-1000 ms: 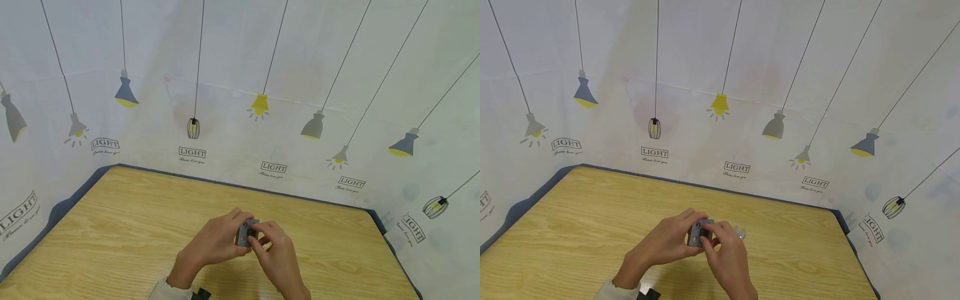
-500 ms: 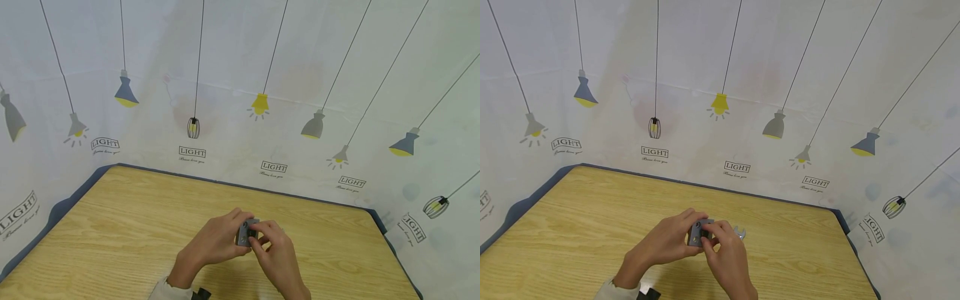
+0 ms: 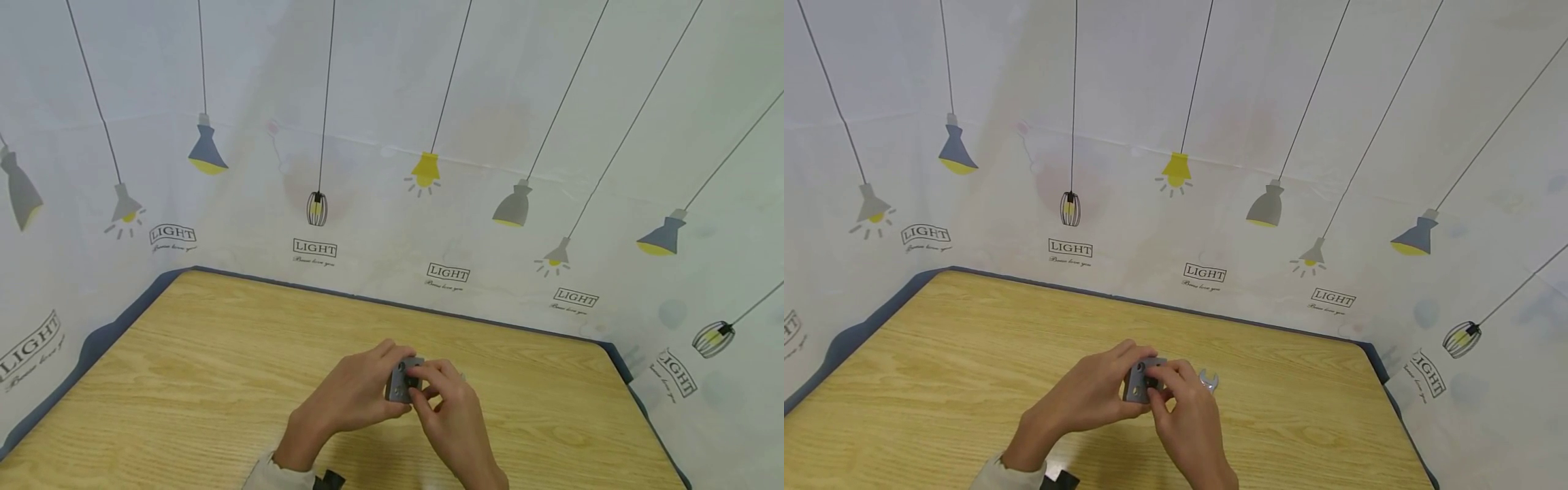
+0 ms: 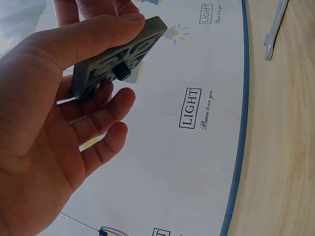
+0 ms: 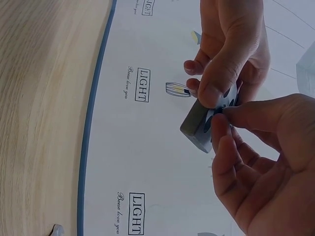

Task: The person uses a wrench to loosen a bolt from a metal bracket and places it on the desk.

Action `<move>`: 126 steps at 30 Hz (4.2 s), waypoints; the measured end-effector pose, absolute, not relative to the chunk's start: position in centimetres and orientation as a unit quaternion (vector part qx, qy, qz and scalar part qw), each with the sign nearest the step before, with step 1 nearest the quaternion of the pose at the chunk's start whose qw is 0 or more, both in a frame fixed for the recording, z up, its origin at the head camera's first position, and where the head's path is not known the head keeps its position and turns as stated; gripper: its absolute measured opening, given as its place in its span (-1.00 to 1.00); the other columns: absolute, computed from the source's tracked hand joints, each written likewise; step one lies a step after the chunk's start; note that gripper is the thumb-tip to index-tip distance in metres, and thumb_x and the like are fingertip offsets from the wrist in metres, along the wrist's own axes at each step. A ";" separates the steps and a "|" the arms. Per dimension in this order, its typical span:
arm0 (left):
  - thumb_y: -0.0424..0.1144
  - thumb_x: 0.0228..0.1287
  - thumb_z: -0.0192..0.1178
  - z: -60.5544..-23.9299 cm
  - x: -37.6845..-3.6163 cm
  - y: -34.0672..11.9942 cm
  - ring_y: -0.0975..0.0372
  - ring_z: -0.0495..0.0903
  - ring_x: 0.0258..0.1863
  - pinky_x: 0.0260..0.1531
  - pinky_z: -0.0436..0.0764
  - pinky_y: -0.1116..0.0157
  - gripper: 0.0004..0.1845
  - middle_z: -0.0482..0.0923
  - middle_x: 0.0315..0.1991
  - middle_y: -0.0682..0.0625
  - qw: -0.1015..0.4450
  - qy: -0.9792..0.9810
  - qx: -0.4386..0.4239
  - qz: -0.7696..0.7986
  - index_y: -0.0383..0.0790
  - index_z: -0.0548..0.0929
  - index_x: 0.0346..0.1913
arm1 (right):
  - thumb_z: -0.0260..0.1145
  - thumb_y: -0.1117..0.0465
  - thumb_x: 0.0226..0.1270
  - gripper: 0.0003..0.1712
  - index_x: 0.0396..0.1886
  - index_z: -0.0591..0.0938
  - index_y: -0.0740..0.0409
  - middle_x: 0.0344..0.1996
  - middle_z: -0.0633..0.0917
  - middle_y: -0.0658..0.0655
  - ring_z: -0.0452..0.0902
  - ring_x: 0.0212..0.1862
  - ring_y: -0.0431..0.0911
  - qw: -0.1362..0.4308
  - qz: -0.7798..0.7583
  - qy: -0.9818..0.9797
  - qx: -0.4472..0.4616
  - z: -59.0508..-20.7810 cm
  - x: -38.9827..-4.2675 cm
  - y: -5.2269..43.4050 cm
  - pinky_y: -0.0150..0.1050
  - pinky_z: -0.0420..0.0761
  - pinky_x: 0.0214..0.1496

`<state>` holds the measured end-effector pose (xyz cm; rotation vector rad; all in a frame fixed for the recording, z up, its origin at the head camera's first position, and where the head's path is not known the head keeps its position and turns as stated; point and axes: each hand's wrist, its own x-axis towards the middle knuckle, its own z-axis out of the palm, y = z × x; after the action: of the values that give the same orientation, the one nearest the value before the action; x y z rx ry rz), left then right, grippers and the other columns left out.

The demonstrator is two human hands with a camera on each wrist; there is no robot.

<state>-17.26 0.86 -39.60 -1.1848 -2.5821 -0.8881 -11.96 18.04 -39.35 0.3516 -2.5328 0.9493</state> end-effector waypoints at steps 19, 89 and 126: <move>-0.05 0.11 0.47 -39.6 -17.3 0.9 0.39 0.53 -0.29 -0.29 0.58 0.42 -0.34 0.51 -0.06 0.10 0.082 -0.865 -0.397 -0.295 -0.09 0.49 0.26 | 0.45 0.54 0.07 -0.65 -0.20 0.75 0.08 -0.19 0.62 -0.01 0.59 -0.40 -0.26 0.215 0.337 -0.906 0.138 -39.3 -11.9 18.0 -0.45 0.50 -0.52; -0.01 0.09 0.48 -39.5 -17.2 1.0 0.40 0.48 -0.34 -0.31 0.56 0.40 -0.29 0.50 -0.08 0.09 0.073 -0.865 -0.398 -0.297 -0.13 0.48 0.29 | 0.40 0.12 0.32 -0.91 -0.24 0.74 0.00 -0.42 0.71 -0.08 0.59 -0.45 -0.32 0.178 0.364 -0.912 0.062 -39.2 -12.1 18.2 -0.43 0.56 -0.41; 0.01 0.14 0.44 -39.6 -17.2 1.0 0.41 0.48 -0.35 -0.31 0.57 0.42 -0.36 0.51 -0.10 0.12 0.089 -0.863 -0.398 -0.298 -0.10 0.50 0.25 | 0.46 0.29 0.22 -0.80 -0.15 0.74 0.07 -0.29 0.70 0.00 0.60 -0.42 -0.27 0.189 0.342 -0.916 0.089 -39.1 -11.7 18.1 -0.45 0.54 -0.44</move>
<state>-17.16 1.03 -39.57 -1.1855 -2.5675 -0.8858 -11.71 18.13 -39.06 0.2507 -2.5757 0.9610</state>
